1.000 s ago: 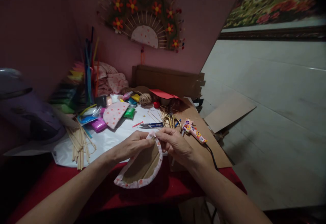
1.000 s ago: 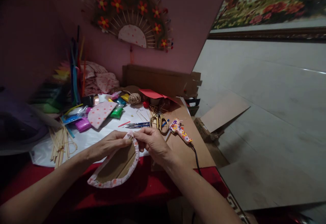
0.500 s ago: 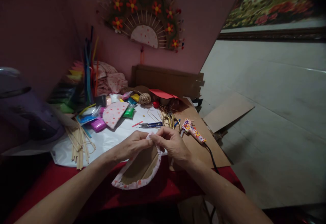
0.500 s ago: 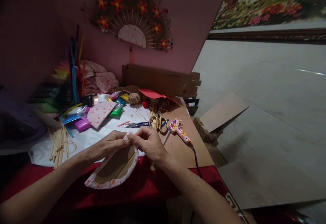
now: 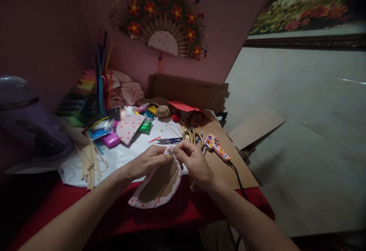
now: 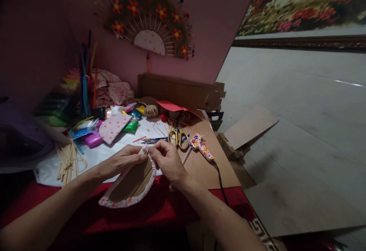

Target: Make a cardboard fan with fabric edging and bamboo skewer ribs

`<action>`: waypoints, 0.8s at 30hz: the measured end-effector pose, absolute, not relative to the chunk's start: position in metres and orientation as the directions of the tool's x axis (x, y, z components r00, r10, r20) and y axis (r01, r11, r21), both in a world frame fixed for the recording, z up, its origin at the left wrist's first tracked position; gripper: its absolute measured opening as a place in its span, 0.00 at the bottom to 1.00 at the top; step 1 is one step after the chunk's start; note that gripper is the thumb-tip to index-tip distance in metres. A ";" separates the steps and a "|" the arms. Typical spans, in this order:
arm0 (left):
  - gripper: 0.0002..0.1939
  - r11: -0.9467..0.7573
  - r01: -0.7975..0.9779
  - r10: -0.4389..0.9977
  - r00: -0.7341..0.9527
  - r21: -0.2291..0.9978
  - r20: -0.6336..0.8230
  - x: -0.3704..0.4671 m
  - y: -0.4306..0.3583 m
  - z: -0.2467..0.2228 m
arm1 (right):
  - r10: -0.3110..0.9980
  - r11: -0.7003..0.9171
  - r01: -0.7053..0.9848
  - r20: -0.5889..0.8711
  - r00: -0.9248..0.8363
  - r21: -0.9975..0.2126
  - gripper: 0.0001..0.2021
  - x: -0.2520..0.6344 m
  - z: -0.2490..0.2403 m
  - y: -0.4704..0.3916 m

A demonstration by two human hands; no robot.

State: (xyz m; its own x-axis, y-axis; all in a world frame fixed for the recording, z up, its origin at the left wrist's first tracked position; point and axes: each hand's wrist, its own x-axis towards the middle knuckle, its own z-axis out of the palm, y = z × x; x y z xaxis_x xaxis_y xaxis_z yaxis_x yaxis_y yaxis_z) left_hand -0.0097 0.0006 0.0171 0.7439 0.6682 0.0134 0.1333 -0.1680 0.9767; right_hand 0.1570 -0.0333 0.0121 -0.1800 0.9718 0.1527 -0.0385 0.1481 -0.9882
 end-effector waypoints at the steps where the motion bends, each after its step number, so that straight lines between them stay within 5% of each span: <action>1: 0.14 -0.172 0.135 0.667 0.745 0.976 0.014 -0.010 0.001 0.017 | 0.970 0.172 -0.009 0.171 -0.171 -0.985 0.15 0.157 0.013 -0.034; 9: 0.16 -0.144 0.135 0.667 0.745 0.980 -0.005 -0.009 0.001 0.014 | 0.970 0.224 0.091 0.214 -0.112 -0.970 0.14 0.156 0.007 -0.037; 14: 0.16 -0.033 0.043 0.683 0.730 0.999 -0.009 -0.008 0.003 0.006 | 0.973 0.204 -0.018 0.205 -0.107 -0.979 0.15 0.163 0.011 -0.024; 19: 0.14 0.082 -0.009 0.723 0.689 0.997 -0.053 -0.009 0.004 0.004 | 0.987 0.011 -0.173 0.038 -0.155 -0.985 0.24 0.168 0.013 -0.022; 24: 0.15 0.132 -0.051 0.789 0.610 0.990 -0.074 -0.007 0.003 0.002 | 0.986 -0.026 -0.193 0.006 -0.165 -0.981 0.21 0.164 0.002 -0.032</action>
State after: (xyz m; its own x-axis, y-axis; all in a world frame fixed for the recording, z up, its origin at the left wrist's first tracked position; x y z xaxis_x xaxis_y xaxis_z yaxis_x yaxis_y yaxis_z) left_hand -0.0070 0.0034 0.0016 0.6095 0.7893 -0.0743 -0.0508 0.1324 0.9899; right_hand 0.1639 -0.0317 0.0017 -0.1645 0.9864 0.0060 -0.1934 -0.0263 -0.9808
